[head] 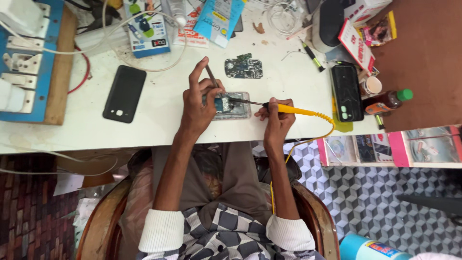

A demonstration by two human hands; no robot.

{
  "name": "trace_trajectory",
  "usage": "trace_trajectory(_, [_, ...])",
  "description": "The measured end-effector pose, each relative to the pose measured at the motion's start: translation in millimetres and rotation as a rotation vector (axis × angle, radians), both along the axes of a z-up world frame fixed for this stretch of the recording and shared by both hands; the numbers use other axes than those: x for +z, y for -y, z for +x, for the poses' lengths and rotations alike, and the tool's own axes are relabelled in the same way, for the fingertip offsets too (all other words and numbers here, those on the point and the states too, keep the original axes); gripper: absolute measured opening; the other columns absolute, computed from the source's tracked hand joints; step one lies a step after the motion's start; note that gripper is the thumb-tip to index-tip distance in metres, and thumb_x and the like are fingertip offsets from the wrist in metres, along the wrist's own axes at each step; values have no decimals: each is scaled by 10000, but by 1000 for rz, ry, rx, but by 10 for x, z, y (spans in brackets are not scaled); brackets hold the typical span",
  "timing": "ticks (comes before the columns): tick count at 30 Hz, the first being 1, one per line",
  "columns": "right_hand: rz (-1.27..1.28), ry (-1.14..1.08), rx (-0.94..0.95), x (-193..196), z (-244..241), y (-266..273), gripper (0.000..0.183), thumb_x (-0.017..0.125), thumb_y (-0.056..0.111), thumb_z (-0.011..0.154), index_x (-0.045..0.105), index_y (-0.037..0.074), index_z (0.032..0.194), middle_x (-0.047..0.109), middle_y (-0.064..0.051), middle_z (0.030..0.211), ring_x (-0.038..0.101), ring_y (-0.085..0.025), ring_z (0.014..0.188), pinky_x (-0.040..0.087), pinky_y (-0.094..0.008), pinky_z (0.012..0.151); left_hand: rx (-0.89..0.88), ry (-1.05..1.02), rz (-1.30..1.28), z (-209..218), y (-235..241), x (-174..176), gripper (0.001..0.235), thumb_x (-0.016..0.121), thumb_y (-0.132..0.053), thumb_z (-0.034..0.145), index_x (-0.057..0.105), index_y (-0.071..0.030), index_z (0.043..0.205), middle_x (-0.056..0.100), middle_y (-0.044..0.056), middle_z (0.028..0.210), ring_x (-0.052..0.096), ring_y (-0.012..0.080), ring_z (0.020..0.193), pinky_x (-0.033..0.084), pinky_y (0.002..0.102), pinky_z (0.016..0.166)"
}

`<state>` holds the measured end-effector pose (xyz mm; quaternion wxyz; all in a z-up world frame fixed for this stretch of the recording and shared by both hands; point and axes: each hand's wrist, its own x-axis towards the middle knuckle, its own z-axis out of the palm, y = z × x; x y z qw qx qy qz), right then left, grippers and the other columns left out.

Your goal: The person uses a soldering iron and tweezers to work on a small circuit board placed on a white workbench. The person repeatedly applies the soldering iron to specific points on the board while holding it steady with tweezers.

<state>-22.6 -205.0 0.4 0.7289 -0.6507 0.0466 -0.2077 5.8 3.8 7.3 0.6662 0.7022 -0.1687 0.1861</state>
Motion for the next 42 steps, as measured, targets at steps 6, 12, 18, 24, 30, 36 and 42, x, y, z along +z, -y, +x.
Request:
trace_trajectory(6, [42,4,20,-1,-3,15,224,593,183,1080,475,37,959,611,-95,710,635,-166,600,482,-272,562,59,-67,-24,-29,30,47,735,558,147,1020,203,-127,1603,754,111,969,780,202,978,626,324,879])
trace_trajectory(12, [5,-17,-22,25,5,-3,216,595,169,1070,472,34,955,618,-96,711,642,-170,594,479,-269,554,83,18,27,-58,121,44,748,499,185,1010,207,-128,1623,740,149,1070,764,232,1061,611,341,943])
trace_trajectory(18, [5,-32,-30,37,0,-15,211,590,160,1077,476,28,958,626,-95,715,633,-159,593,481,-263,560,92,61,-27,-89,104,55,746,574,145,1016,233,-134,1618,738,145,1114,764,234,1052,659,343,910])
trace_trajectory(24, [-22,38,-7,57,-31,-37,208,587,163,1083,483,26,966,607,-81,726,637,-154,606,498,-259,572,156,128,57,-90,123,142,643,602,81,970,330,-69,1533,619,266,1366,731,288,1133,665,334,845])
trace_trajectory(30, [-17,32,-12,96,-30,-60,211,596,159,1072,475,33,955,603,-76,708,637,-150,581,489,-254,535,164,50,-84,-91,156,84,462,504,-52,1139,347,-76,1573,759,160,1167,768,253,1115,630,375,968])
trace_trajectory(36, [-52,32,-41,95,-15,-90,207,595,142,1065,461,38,947,585,-57,700,636,-137,561,464,-246,497,132,37,-77,-23,160,-2,512,503,16,1089,356,-100,1565,767,138,1054,774,209,1001,624,339,882])
trace_trajectory(42, [-143,18,-88,148,-20,-147,200,598,139,1084,465,47,967,570,-37,688,594,-93,590,413,-225,525,111,47,-110,-15,135,-1,549,525,53,1075,354,-103,1572,758,125,1007,768,204,981,616,344,899])
